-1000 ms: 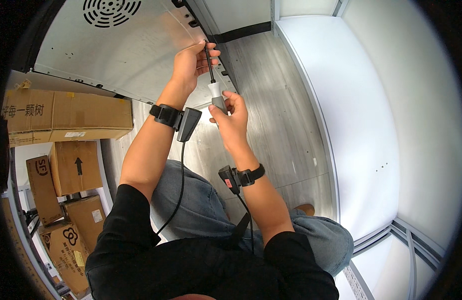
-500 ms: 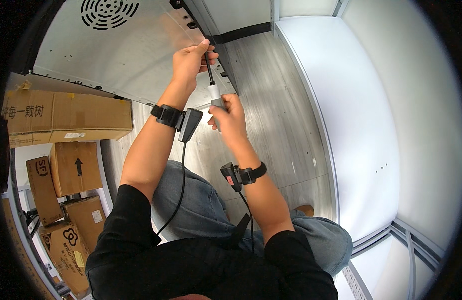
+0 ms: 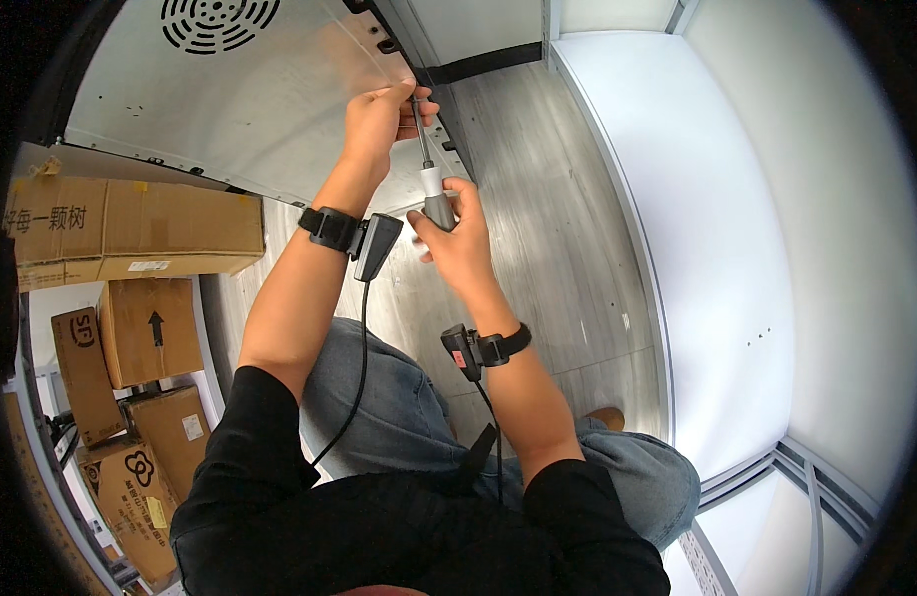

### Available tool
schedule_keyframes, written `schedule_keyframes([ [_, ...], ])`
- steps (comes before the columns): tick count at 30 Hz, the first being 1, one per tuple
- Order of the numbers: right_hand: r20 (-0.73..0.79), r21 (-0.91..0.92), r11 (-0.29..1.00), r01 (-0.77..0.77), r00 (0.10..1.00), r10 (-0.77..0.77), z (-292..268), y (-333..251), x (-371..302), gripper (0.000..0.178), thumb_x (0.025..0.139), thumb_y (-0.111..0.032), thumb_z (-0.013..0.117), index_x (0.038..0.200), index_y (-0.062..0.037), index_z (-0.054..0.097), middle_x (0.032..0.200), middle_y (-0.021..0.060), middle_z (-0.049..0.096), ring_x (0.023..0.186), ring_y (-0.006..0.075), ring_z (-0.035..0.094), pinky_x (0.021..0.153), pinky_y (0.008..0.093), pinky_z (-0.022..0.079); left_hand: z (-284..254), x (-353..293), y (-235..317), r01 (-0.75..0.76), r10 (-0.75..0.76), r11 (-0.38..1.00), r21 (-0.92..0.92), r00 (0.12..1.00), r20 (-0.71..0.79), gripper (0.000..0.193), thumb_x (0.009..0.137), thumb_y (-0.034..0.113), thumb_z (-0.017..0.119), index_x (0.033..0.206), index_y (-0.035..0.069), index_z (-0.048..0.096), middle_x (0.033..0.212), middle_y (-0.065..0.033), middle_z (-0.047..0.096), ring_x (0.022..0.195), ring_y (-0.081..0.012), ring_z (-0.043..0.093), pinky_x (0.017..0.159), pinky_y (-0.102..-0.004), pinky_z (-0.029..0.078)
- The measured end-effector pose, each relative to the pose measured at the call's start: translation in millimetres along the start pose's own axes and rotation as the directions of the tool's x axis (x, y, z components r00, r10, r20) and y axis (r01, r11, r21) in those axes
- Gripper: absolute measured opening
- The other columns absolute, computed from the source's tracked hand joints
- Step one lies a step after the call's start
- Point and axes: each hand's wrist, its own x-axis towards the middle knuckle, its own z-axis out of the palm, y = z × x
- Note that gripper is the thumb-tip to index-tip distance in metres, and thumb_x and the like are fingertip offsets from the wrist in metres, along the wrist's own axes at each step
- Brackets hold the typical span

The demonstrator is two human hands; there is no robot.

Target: The person uses a screwdriver to tighten screws on the back panel of a white electronic device. They repeatedly pick up screws and secure them into place while standing in a storage area with stacked cardboard boxes.

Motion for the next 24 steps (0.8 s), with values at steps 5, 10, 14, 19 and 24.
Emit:
schedule_keyframes([
  [5,0.070,0.303,0.944,-0.129,0.991,0.112,-12.5,13.3,5.6,0.042,0.089,-0.014,0.060,0.126,-0.0023,0.044,0.090,0.0088,0.059,0.067,0.0119,0.056,0.052,0.0266,0.045,2.1,-2.1,2.1,-0.008,0.008,1.000,-0.012,1.000,-0.006,0.027,0.093,0.023,0.049,0.091,0.002,0.065,0.082,-0.0085,0.069,0.069,-0.0146,0.063,0.066,-0.0277,0.049],
  [10,-0.053,0.290,0.956,0.039,0.998,-0.025,-6.2,34.2,9.3,0.038,0.087,-0.009,0.062,0.122,-0.0017,0.050,0.097,0.0063,0.060,0.079,0.0112,0.056,0.068,0.0263,0.046,2.7,-2.1,2.1,0.006,-0.006,1.000,-0.011,1.000,0.000,0.027,0.093,0.023,0.048,0.091,0.003,0.066,0.081,-0.0085,0.070,0.069,-0.0142,0.063,0.065,-0.0273,0.048],
  [14,-0.103,0.225,0.967,0.119,0.990,-0.098,-6.8,27.4,4.6,0.038,0.083,-0.007,0.065,0.118,0.0002,0.052,0.098,0.0046,0.058,0.084,0.0105,0.053,0.074,0.0250,0.044,-1.0,-0.8,0.2,0.000,0.000,0.999,-0.053,1.000,0.004,0.024,0.091,0.021,0.050,0.086,0.003,0.066,0.075,-0.0088,0.069,0.063,-0.0132,0.062,0.059,-0.0259,0.046],
  [19,-0.090,0.240,0.965,0.104,0.992,-0.085,-10.0,20.0,0.4,0.036,0.082,-0.007,0.067,0.115,0.0003,0.053,0.096,0.0043,0.058,0.084,0.0102,0.053,0.073,0.0254,0.045,-1.6,-1.2,3.0,0.046,-0.044,0.995,-0.084,0.999,0.032,0.025,0.091,0.021,0.050,0.085,0.004,0.066,0.075,-0.0087,0.069,0.063,-0.0122,0.061,0.057,-0.0256,0.046],
  [24,-0.068,0.368,0.930,-0.007,0.997,0.034,-8.2,8.9,-7.1,0.032,0.085,-0.008,0.063,0.114,-0.0002,0.053,0.091,0.0031,0.057,0.079,0.0102,0.054,0.061,0.0266,0.046,-4.9,0.7,3.5,0.074,-0.069,0.994,-0.076,0.996,0.061,0.024,0.089,0.021,0.050,0.084,0.004,0.065,0.075,-0.0091,0.069,0.060,-0.0110,0.058,0.057,-0.0253,0.046],
])
